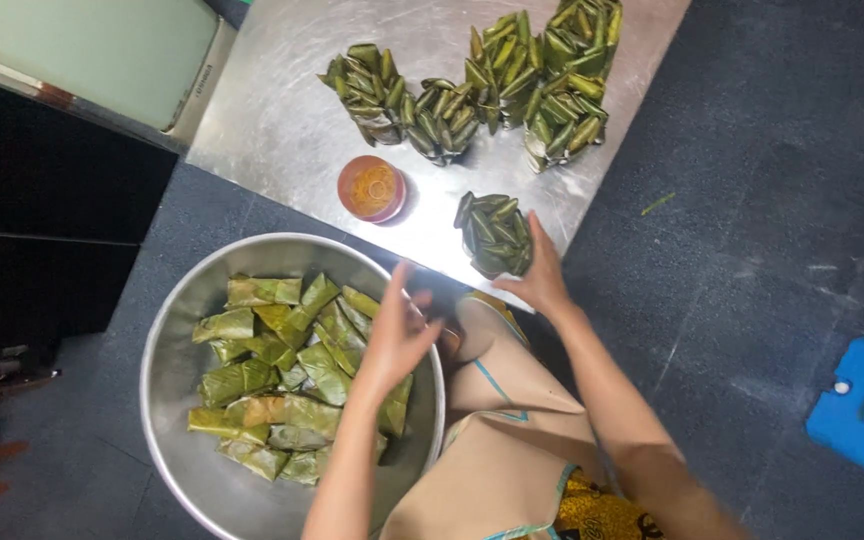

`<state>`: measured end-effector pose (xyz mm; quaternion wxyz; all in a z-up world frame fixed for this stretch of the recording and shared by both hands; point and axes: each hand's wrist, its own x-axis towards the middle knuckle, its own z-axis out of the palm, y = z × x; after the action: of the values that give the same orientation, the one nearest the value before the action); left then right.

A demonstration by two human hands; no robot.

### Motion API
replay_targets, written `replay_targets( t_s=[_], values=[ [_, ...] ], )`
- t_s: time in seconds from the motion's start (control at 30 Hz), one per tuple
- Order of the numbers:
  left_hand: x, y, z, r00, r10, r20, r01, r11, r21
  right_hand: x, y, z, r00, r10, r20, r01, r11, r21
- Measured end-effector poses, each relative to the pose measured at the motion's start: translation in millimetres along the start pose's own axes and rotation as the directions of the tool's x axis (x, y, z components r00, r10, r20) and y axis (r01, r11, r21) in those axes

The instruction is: Bundling leaf-wrapped food items together from a large bowl into organized groups using string.

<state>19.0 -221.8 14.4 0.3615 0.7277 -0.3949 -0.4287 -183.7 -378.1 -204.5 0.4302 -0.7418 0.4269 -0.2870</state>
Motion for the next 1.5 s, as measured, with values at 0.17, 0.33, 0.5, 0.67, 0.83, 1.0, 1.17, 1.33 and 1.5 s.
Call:
replay_targets(
  t_s=[0.17,0.33,0.5,0.67,0.83,1.0,1.17,1.33,1.5],
  values=[
    [145,-59,53,0.995,0.010,0.101,-0.027,0.984,0.174,10,-6,10,0.999,0.036,-0.034,-0.032,0.995,0.099],
    [186,-13,65,0.994,0.084,0.075,-0.083,0.996,-0.015,59,-3,1,0.988,0.078,-0.131,-0.066,0.994,0.092],
    [209,29,64,0.999,0.025,0.037,-0.025,1.000,-0.002,101,-32,-16,0.988,0.134,-0.082,-0.138,0.989,-0.053],
    [155,-10,37,0.996,0.089,0.010,-0.089,0.980,0.180,89,-20,-52,0.991,0.038,-0.125,-0.052,0.992,-0.114],
    [123,-121,30,0.955,0.281,-0.092,-0.126,0.669,0.733,152,-33,-119,0.873,-0.259,-0.413,0.221,0.965,-0.138],
    [127,-130,40,0.888,0.434,-0.149,-0.144,0.572,0.808,154,-100,-113,0.890,-0.314,-0.330,0.228,0.934,-0.275],
    [128,-136,41,0.866,0.476,-0.152,-0.166,0.561,0.811,113,-68,-41,0.925,-0.351,-0.147,0.232,0.826,-0.514],
    [126,-121,37,0.852,0.496,-0.164,-0.182,0.576,0.797,130,-59,-63,0.962,-0.205,-0.178,0.093,0.864,-0.494],
    [124,-122,38,0.842,0.498,-0.209,-0.175,0.618,0.767,144,-65,-70,0.991,0.005,-0.132,-0.073,0.854,-0.516]
  ],
)
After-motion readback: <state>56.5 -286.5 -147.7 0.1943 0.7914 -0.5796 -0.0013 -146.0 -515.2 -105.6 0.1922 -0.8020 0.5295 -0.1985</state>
